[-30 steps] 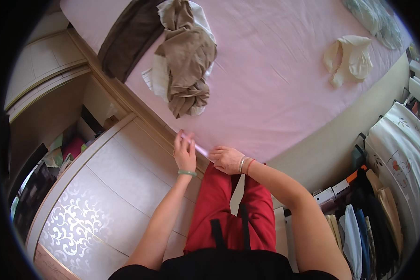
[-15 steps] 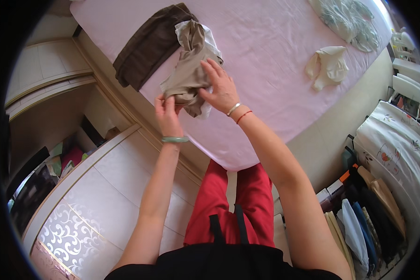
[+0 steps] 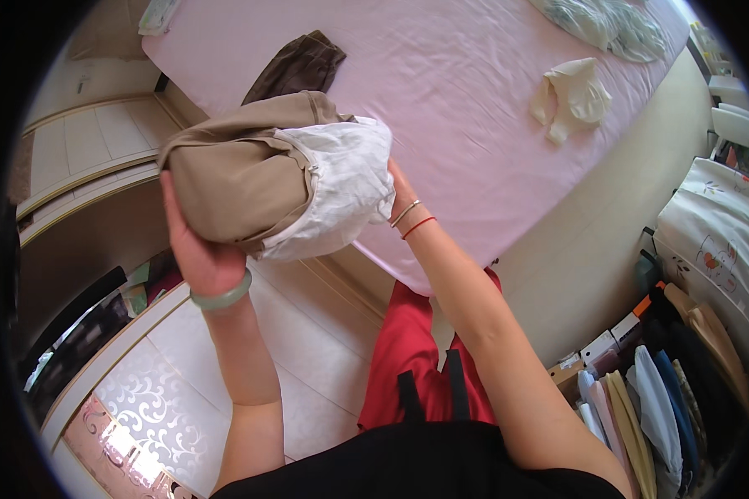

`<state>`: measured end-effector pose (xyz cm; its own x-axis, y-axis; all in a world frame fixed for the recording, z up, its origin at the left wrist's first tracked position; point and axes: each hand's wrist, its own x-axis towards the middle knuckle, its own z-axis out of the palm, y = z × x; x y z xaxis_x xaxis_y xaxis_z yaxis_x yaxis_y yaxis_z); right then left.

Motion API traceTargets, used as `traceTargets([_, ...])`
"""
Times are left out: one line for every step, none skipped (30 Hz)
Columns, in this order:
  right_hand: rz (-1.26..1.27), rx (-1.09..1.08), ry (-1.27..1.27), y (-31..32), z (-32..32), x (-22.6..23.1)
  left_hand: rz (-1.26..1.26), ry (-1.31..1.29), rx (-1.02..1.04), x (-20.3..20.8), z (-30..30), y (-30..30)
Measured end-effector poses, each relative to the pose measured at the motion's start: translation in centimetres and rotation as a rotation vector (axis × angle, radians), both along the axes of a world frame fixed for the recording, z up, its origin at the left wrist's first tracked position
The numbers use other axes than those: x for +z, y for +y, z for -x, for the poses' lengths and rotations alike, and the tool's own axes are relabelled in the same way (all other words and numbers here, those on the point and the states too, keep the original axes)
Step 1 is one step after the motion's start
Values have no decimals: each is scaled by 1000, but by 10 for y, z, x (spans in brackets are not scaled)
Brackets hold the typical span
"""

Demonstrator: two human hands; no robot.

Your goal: The person folds several pieces of clothing on a bed, including a patterned baby blanket, brown pants, a beige shirt, and light-colored garments. They smooth the bedsheet and arrange the folded items into neat stacks.

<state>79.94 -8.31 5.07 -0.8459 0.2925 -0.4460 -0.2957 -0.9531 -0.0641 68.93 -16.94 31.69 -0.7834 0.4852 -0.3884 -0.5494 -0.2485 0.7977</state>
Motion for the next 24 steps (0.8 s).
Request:
traceTargets([-41, -37, -16, 10, -3, 3, 72, -12, 23, -12, 1, 2])
traceTargets([-83, -74, -34, 21, -9, 5, 144, -26, 44, -27, 1, 3])
traceTargets([-69, -80, -87, 31, -14, 13, 171, -27, 42, -48, 4, -2])
traceTargets([-339, -39, -246, 41, -20, 27, 198, -28, 42, -71, 6, -8])
traceTargets([-619, 0, -409, 54, -26, 43, 247, 56, -21, -93, 3, -10])
traceTargets([-899, 40, -578, 64, -34, 53, 293, 136, -88, -114, -3, -10])
traceTargets([-1219, 41, -763, 71, -41, 59, 430, 177, -222, -130, -10, -9])
traceTargets([-1473, 43, -816, 76, -49, 66, 565, 218, -357, -144, -19, -7])
traceTargets([-1728, 49, -856, 77, -55, 80, 784, 435, -416, -162, -31, -7])
traceTargets([-1984, 57, -896, 76, -64, 91, 754, 476, -417, -169, -47, 1])
traceTargets([-2028, 109, -873, 68, -69, 97, 617, 329, -425, -171, -61, 7])
traceTargets([-2051, 263, -855, 61, -78, 94, 475, 177, -437, -163, -76, 19])
traceTargets([-2097, 354, -772, 52, -85, 90, 432, 36, -494, -167, -82, 22])
traceTargets([-2137, 444, -683, 40, -92, 84, 389, -106, -547, -173, -85, 25])
traceTargets([-2083, 393, -653, 26, -99, 80, 338, -248, -599, -179, -87, 28])
traceTargets([-2026, 339, -620, 11, -106, 79, 401, -222, -541, -188, -89, 29])
traceTargets([-1963, 380, -597, 1, -116, 80, 466, -194, -481, -199, -90, 27])
traceTargets([-1814, 355, -595, -5, -124, 80, 530, -170, -422, -202, -92, 28])
traceTargets([-1665, 329, -588, -9, -131, 80, 444, -170, -323, -204, -92, 25])
traceTargets([-1515, 303, -576, -11, -135, 78, 385, -185, -255, -204, -90, 21])
traceTargets([-1055, 490, -637, -6, -141, 77, 323, -212, -195, -203, -92, 21])
traceTargets([-1082, 417, -687, -1, -147, 62, 257, -234, -137, -198, -94, 25])
traceTargets([-1108, 344, -734, 3, -152, 39, 256, -236, -167, -191, -95, 27])
traceTargets([-1128, 271, -766, 5, -149, 23, 282, -183, -197, -186, -94, 26])
